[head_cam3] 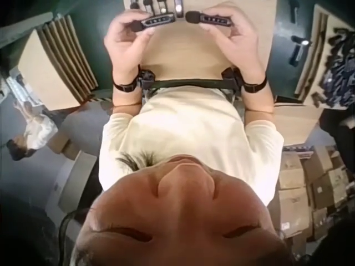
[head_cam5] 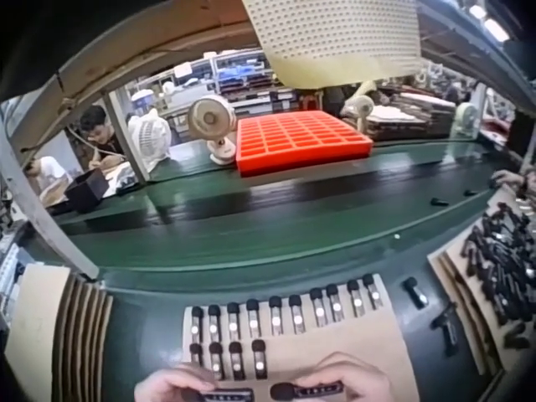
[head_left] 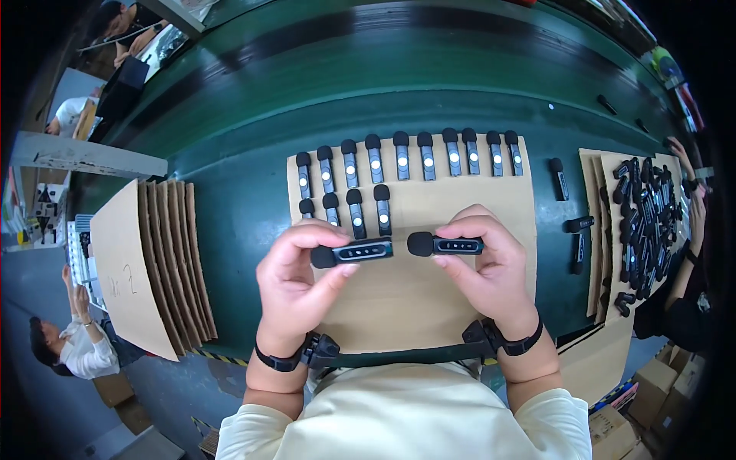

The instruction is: The person picks up a microphone and a receiver, aligns them, and presses them together by hand before placing the assembled unit onto a cardboard sheet. This process is repeated for several units, arranging them in rows on the cardboard.

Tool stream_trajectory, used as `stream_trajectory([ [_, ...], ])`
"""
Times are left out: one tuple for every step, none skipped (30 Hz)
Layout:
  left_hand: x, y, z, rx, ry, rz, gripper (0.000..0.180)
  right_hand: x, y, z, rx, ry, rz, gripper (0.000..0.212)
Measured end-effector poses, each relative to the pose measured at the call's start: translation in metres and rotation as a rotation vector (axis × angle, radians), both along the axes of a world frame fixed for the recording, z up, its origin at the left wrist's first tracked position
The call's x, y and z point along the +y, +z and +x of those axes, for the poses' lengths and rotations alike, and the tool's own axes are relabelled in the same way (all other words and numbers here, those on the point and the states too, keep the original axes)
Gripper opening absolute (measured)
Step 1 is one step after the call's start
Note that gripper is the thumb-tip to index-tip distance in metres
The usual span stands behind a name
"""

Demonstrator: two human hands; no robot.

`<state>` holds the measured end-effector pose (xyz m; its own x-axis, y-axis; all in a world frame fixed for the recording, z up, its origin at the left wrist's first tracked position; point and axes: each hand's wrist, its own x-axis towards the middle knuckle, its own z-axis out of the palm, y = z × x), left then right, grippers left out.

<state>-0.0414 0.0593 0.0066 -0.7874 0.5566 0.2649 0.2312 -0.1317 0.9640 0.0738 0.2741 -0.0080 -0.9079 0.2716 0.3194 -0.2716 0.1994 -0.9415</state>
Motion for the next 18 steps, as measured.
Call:
stream_trajectory([
  [-0.0001,-0.0031,0.0014,0.013,-0.028,-0.014,0.03,-0.0007,0.0004,-0.0005,0.008,0.015,0.005,0.029],
  [-0.0002,-0.0053,0.0025,0.026,-0.056,-0.029,0.03,-0.0011,0.0006,-0.0006,0.006,0.02,0.004,0.029],
  [-0.0003,-0.0069,0.0035,0.024,-0.05,-0.031,0.03,-0.0012,0.0006,-0.0002,0.022,0.018,0.013,0.03],
  [-0.0003,-0.0085,0.0042,0.057,-0.057,-0.05,0.029,-0.0013,0.0006,0.0004,0.037,0.017,0.022,0.03],
  [-0.0006,-0.0099,0.0045,0.089,-0.063,-0.069,0.029,-0.0018,0.0006,0.0004,0.052,0.016,0.03,0.03],
  [-0.0007,-0.0112,0.0046,0.12,-0.071,-0.087,0.029,-0.0021,0.0008,0.0007,0.05,0.022,0.028,0.03],
  [-0.001,-0.0118,0.0042,0.117,-0.065,-0.089,0.029,-0.0026,0.0011,0.0009,0.052,0.025,0.038,0.031],
  [-0.0011,-0.0116,0.0033,0.14,-0.083,-0.08,0.029,-0.0031,0.0014,0.0011,0.054,0.029,0.047,0.031],
  [-0.0012,-0.0111,0.0023,0.164,-0.1,-0.071,0.03,-0.0037,0.0015,0.0014,0.056,0.033,0.057,0.031],
  [-0.0015,-0.011,0.0016,0.187,-0.117,-0.062,0.03,-0.0043,0.0017,0.0018,0.052,0.039,0.055,0.031],
  [-0.0017,-0.0111,0.0008,0.184,-0.111,-0.063,0.03,-0.0048,0.0021,0.0023,0.033,0.043,0.055,0.029],
  [-0.0019,-0.0113,0.0,0.197,-0.113,-0.069,0.031,-0.0051,0.0024,0.0027,0.014,0.046,0.054,0.028],
  [-0.0021,-0.0114,-0.0005,0.21,-0.115,-0.075,0.031,-0.0052,0.0024,0.0029,-0.005,0.049,0.054,0.027],
  [-0.0023,-0.0113,-0.0006,0.224,-0.118,-0.081,0.031,-0.0051,0.0023,0.003,-0.007,0.055,0.053,0.027],
  [-0.0023,-0.0108,-0.0002,0.221,-0.113,-0.083,0.031,-0.0047,0.002,0.0032,-0.001,0.055,0.057,0.027],
  [-0.002,-0.01,0.0002,0.223,-0.118,-0.089,0.029,-0.0047,0.0018,0.0035,0.004,0.051,0.062,0.027],
  [-0.0016,-0.0092,0.0006,0.224,-0.124,-0.096,0.026,-0.0046,0.0016,0.0035,0.009,0.047,0.067,0.027],
  [-0.0015,-0.0086,0.0007,0.226,-0.129,-0.102,0.024,-0.0045,0.0014,0.0031,0.007,0.049,0.066,0.027],
])
